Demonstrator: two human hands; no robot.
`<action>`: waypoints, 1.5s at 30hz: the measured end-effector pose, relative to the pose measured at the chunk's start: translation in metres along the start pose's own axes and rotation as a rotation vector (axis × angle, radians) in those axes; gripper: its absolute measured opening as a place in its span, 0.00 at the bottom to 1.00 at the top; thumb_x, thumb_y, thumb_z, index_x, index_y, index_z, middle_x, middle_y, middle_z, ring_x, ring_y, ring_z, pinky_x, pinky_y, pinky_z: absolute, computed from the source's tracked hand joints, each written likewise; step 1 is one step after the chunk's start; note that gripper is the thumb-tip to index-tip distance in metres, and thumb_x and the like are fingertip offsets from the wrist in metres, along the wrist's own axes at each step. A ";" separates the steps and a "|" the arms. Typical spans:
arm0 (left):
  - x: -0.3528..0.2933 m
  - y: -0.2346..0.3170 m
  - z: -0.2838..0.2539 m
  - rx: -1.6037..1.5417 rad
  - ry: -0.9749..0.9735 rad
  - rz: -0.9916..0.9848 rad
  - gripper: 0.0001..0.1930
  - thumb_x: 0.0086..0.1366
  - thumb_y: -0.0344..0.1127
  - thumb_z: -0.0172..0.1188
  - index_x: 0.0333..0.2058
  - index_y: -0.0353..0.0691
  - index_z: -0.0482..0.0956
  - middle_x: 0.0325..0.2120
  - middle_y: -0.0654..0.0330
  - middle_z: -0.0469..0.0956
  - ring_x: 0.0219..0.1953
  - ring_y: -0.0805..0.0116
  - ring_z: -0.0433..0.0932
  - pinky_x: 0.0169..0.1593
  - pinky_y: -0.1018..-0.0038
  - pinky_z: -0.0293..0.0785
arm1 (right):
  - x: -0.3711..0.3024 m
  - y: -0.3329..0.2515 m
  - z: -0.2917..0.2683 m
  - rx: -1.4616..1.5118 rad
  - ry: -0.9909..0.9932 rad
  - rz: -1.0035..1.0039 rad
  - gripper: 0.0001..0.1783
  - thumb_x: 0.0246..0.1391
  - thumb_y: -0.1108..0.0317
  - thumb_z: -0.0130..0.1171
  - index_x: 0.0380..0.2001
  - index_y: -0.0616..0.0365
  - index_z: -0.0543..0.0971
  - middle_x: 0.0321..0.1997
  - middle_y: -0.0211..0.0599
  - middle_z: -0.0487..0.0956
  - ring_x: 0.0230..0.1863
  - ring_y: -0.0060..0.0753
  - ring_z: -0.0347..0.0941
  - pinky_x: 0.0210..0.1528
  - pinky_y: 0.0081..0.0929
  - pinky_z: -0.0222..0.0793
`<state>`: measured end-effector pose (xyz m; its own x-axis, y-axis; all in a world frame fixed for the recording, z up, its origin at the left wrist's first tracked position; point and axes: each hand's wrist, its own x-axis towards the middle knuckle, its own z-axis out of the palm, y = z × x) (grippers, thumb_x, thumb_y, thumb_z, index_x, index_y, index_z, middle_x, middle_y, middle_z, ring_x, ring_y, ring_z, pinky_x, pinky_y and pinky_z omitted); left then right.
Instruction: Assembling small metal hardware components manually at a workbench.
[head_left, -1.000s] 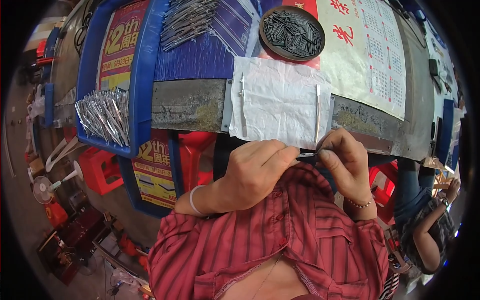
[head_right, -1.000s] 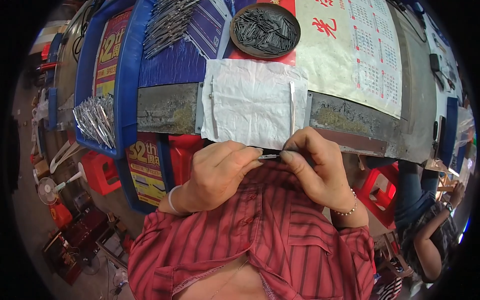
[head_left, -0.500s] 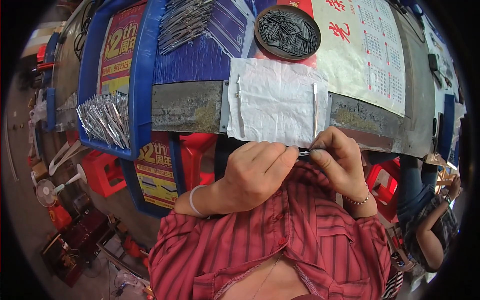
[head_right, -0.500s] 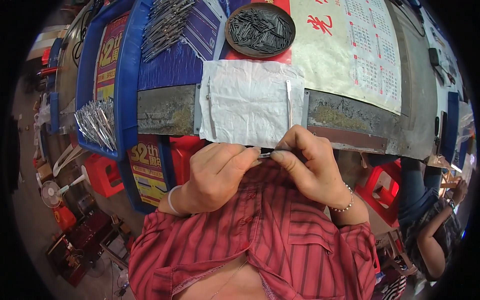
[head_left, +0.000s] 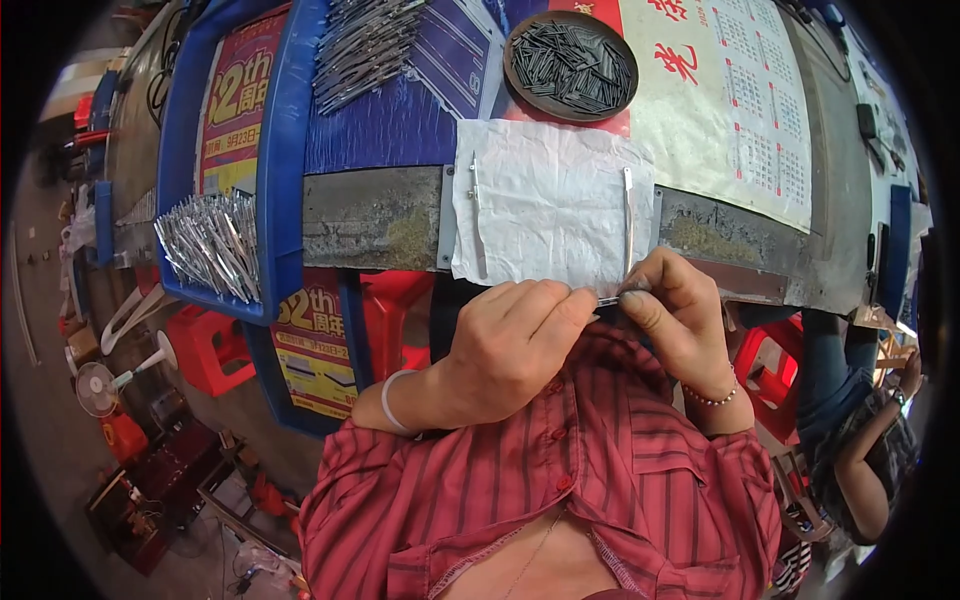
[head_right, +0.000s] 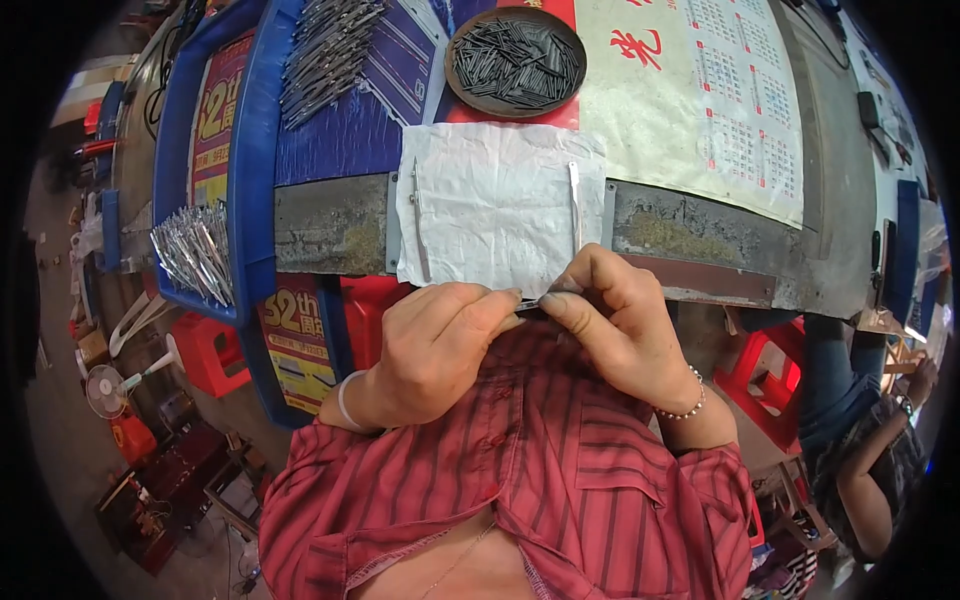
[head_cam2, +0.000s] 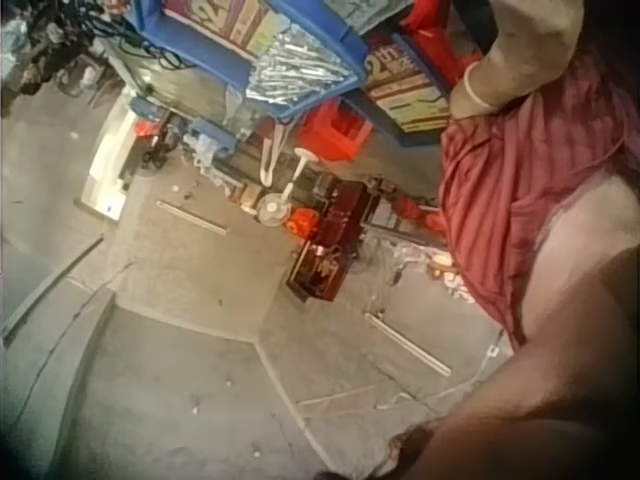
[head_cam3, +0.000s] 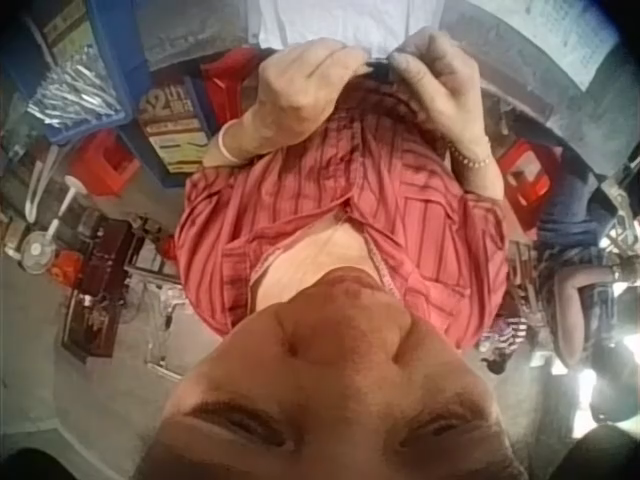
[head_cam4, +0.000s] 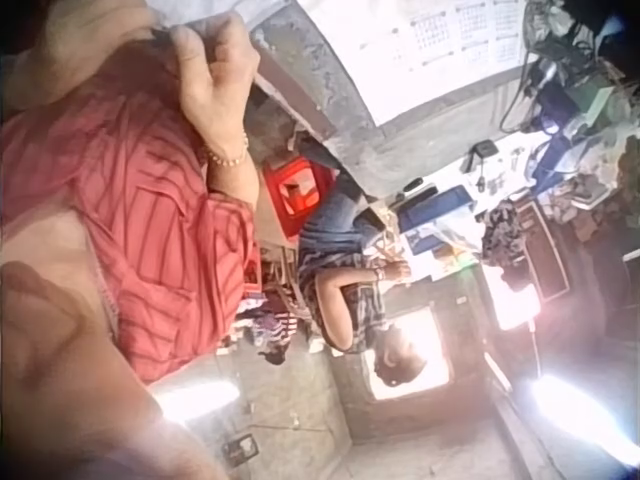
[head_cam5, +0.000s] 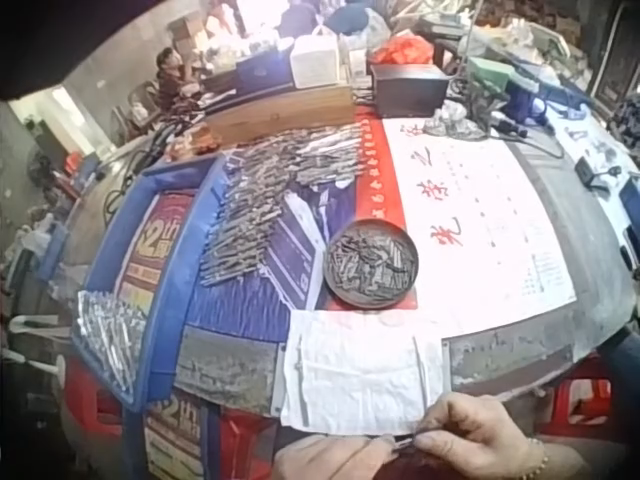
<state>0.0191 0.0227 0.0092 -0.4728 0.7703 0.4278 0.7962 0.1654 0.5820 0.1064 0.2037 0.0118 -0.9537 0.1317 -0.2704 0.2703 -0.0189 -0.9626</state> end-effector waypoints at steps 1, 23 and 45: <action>0.000 0.000 0.001 -0.023 0.008 -0.028 0.15 0.46 0.25 0.65 0.35 0.33 0.76 0.23 0.57 0.73 0.22 0.63 0.74 0.23 0.71 0.69 | 0.000 -0.001 0.001 0.047 0.018 0.004 0.10 0.54 0.72 0.57 0.25 0.63 0.68 0.19 0.28 0.68 0.21 0.14 0.60 0.23 0.17 0.57; 0.005 0.003 -0.001 0.017 -0.008 -0.049 0.14 0.47 0.24 0.65 0.35 0.34 0.76 0.23 0.57 0.72 0.22 0.62 0.74 0.23 0.71 0.69 | 0.004 0.006 0.003 0.080 0.041 -0.082 0.09 0.57 0.71 0.52 0.25 0.63 0.68 0.20 0.27 0.68 0.22 0.17 0.60 0.25 0.17 0.57; 0.275 -0.255 -0.001 0.504 -0.205 0.008 0.06 0.53 0.34 0.58 0.30 0.47 0.80 0.31 0.58 0.78 0.37 0.57 0.77 0.42 0.59 0.69 | 0.006 0.051 -0.023 -0.392 0.567 -0.619 0.07 0.42 0.82 0.54 0.28 0.61 0.71 0.24 0.44 0.73 0.23 0.43 0.70 0.26 0.29 0.66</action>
<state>-0.3145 0.1918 -0.0209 -0.4231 0.8687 0.2575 0.9055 0.3954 0.1540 0.1178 0.2258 -0.0386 -0.7637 0.4739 0.4384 -0.1413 0.5399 -0.8298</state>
